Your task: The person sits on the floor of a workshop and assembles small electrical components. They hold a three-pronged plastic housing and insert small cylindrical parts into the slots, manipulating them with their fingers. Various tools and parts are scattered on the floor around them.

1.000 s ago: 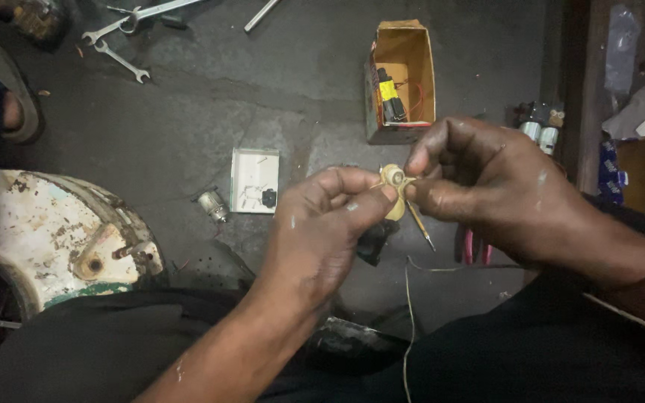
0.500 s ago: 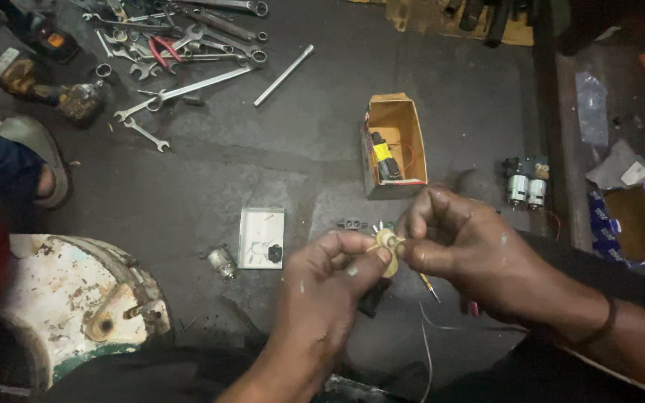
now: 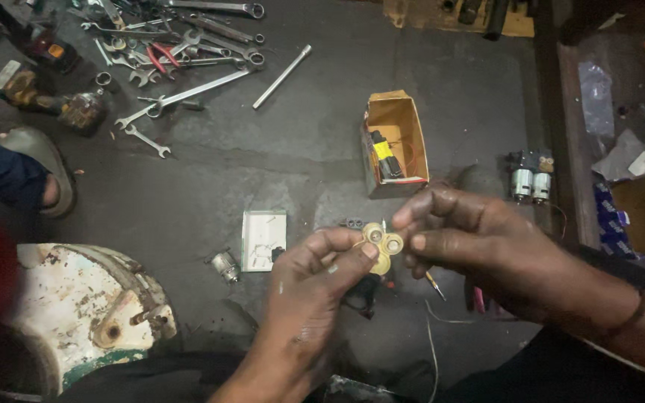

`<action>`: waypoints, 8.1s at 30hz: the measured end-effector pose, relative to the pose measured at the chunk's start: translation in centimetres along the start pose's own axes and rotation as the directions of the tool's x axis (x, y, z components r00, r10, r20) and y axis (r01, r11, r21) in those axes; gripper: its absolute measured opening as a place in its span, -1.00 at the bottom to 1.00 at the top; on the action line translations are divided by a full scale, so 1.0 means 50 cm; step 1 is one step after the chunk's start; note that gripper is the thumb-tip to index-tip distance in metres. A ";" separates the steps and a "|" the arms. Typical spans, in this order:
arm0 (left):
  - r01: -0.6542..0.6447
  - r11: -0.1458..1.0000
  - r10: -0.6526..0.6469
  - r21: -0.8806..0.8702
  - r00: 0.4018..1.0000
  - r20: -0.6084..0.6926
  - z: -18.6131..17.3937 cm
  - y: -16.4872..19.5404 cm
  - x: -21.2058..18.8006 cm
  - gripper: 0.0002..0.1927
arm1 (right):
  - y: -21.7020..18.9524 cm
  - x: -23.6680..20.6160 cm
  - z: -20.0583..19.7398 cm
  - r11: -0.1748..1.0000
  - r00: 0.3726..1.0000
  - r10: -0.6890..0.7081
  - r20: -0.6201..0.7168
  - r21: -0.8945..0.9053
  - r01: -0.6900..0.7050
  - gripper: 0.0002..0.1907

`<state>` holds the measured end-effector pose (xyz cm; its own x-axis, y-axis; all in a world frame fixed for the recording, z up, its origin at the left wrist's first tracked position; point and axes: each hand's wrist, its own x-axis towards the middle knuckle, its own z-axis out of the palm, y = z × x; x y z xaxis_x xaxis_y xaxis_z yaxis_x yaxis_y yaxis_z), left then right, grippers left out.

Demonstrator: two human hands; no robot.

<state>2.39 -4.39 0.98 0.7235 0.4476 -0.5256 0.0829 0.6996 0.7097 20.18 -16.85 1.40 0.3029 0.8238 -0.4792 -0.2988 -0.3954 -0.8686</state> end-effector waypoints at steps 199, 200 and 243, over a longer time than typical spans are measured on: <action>0.078 0.993 -0.076 0.086 0.997 -0.021 0.008 0.011 -0.005 -0.72 | 0.026 0.008 -0.037 0.975 0.956 0.224 0.189 -0.044 -0.220 -0.67; 0.089 0.992 -0.087 0.086 0.996 -0.023 0.009 0.013 -0.004 -0.71 | 0.025 0.007 -0.037 0.975 0.953 0.220 0.208 -0.031 -0.219 -0.68; 0.070 0.988 -0.068 0.136 0.998 -0.015 0.009 -0.005 -0.002 -0.75 | 0.017 0.014 -0.022 0.971 0.975 0.220 0.023 -0.098 -0.217 -0.72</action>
<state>2.62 -4.87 1.08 0.7055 0.4073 -0.5800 0.2256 0.6467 0.7286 21.14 -17.03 0.20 0.2090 0.7255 -0.6557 -0.2669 -0.6027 -0.7520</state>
